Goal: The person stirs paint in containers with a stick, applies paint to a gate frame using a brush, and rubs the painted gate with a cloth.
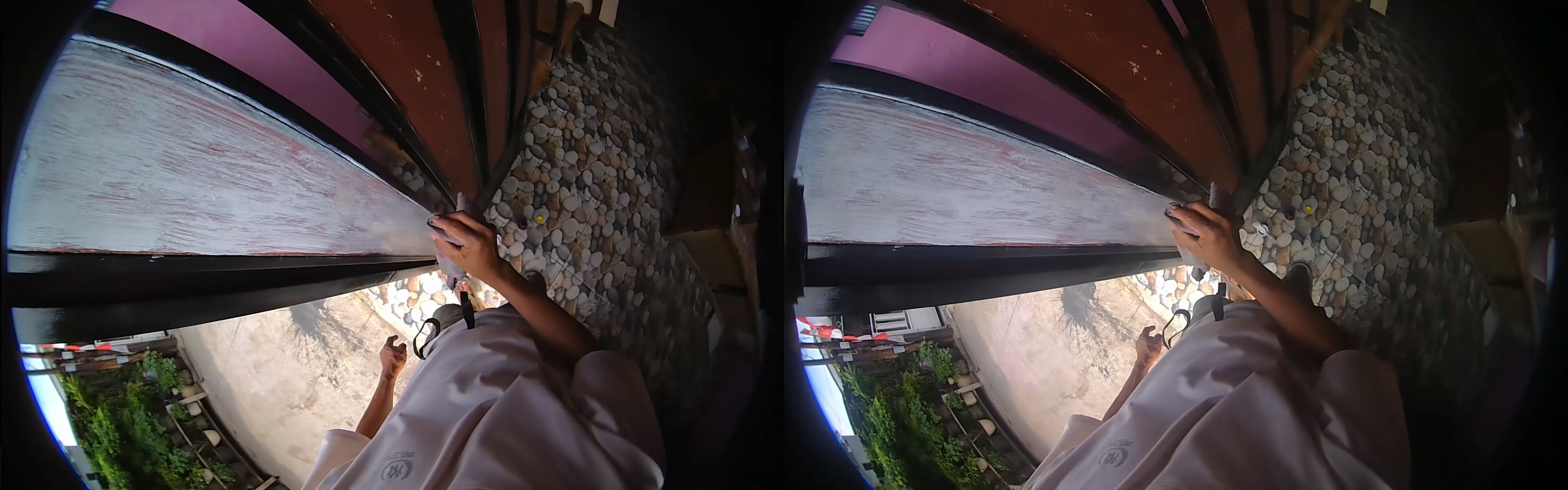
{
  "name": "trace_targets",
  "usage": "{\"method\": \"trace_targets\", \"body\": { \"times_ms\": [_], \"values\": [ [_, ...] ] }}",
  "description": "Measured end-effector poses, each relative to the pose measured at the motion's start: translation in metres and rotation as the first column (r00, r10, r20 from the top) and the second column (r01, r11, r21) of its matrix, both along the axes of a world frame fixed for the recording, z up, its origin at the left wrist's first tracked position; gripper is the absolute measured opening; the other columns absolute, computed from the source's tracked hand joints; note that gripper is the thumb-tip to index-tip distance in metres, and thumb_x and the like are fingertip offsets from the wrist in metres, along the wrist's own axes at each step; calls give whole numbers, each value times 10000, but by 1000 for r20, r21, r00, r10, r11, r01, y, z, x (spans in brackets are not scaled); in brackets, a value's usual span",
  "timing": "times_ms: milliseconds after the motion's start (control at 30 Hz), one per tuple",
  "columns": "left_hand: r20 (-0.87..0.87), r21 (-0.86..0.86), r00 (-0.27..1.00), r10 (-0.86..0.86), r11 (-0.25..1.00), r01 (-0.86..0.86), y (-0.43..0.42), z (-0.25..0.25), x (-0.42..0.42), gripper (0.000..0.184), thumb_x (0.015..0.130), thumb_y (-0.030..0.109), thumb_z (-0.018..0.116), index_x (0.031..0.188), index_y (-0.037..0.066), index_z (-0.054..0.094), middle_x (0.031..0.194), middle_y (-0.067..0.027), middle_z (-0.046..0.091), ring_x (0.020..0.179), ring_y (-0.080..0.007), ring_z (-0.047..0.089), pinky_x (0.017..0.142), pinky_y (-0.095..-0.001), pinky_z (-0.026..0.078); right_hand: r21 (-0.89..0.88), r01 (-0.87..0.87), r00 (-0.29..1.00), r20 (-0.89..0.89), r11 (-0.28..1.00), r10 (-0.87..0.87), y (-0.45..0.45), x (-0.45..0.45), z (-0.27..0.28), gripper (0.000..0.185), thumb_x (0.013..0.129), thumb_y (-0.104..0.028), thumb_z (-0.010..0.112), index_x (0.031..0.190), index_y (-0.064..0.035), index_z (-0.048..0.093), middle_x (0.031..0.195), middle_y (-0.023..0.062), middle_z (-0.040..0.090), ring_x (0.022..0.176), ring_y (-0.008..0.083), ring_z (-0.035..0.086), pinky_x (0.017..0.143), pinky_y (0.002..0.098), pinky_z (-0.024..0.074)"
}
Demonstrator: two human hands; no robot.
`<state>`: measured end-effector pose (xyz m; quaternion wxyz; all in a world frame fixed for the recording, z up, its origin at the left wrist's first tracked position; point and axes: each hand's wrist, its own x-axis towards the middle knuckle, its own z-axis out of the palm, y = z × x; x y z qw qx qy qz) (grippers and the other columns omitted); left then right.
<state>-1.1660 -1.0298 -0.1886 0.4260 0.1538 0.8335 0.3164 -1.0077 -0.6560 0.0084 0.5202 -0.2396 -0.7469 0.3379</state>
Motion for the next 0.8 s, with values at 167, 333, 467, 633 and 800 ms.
{"method": "trace_targets", "body": {
  "times_ms": [167, 333, 467, 633, 800],
  "values": [
    [-292, -222, 922, -255, 956, 194, -18, -22, 1, 530, 782, 277, 729, 1198, 15, 532, 659, -83, 672, 639, -241, 660, 616, -348, 509, -40, -9, 998, 61, 999, 12, -7, -4, -7, 326, 737, 3, 731, 1055, -33, 670, 918, 97, 664, 741, 215, 673, 629, 300, 547],
    [-95, -101, 995, 18, 994, -28, -71, -112, -17, 539, 782, 302, 734, 1191, 16, 532, 684, -73, 683, 668, -244, 666, 633, -343, 516, 49, 38, 999, -2, 998, -38, 17, -16, 13, 314, 771, 9, 701, 1081, -25, 658, 931, 103, 661, 774, 230, 670, 660, 307, 547],
    [-110, -206, 994, -18, 978, -5, -50, -81, -11, 572, 775, 311, 749, 1208, 13, 524, 760, -93, 697, 723, -248, 673, 667, -344, 523, 58, -38, 998, 50, 998, 35, 27, -23, 2, 316, 779, 23, 681, 1091, -17, 650, 928, 118, 654, 767, 244, 662, 656, 313, 544],
    [-168, -188, 971, -169, 973, 137, -17, -49, 1, 585, 781, 288, 751, 1238, 11, 513, 817, -122, 695, 753, -224, 669, 677, -328, 520, 27, -31, 988, 154, 999, 27, 27, -2, -10, 305, 751, 36, 680, 1051, -12, 663, 907, 118, 651, 759, 253, 662, 654, 323, 542],
    [435, 411, 900, 37, 881, -235, 29, -21, 12, 664, 809, 314, 756, 1313, 20, 439, 868, -85, 676, 758, -178, 643, 605, -298, 492, -85, -79, 996, 31, 993, 82, 1, 8, 21, 286, 760, 17, 695, 1042, -18, 668, 899, 109, 659, 769, 241, 678, 656, 308, 541]
  ]
}}
